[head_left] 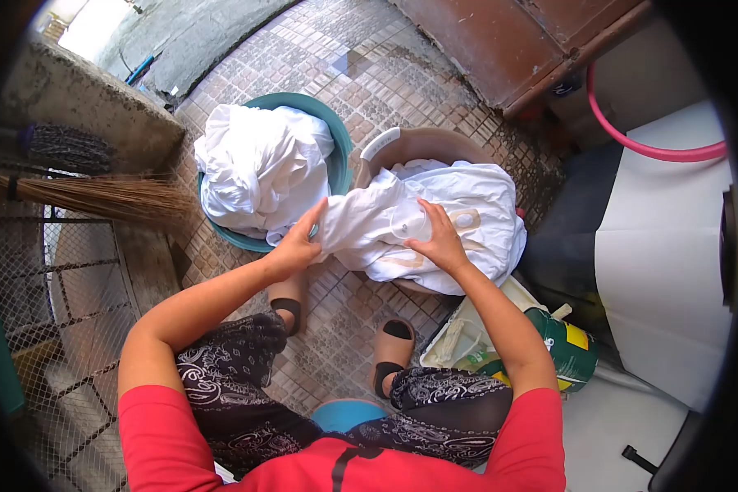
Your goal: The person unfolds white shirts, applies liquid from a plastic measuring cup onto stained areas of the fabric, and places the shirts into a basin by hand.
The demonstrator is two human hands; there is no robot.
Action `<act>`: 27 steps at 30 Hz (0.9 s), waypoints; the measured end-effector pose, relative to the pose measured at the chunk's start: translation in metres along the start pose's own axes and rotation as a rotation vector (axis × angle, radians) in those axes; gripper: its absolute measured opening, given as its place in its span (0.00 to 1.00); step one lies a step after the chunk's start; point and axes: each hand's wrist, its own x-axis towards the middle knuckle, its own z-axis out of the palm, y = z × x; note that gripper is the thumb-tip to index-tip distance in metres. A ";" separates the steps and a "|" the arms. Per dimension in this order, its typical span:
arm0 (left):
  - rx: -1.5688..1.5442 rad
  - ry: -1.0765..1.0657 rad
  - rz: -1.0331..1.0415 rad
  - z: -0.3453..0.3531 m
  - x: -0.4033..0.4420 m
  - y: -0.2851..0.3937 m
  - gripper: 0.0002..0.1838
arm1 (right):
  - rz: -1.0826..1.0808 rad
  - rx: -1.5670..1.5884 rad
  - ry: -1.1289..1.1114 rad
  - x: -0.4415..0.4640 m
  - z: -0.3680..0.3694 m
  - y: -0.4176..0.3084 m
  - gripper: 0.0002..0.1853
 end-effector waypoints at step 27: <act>-0.110 0.012 0.104 -0.006 0.002 0.043 0.56 | -0.160 -0.184 0.065 0.053 -0.001 -0.064 0.43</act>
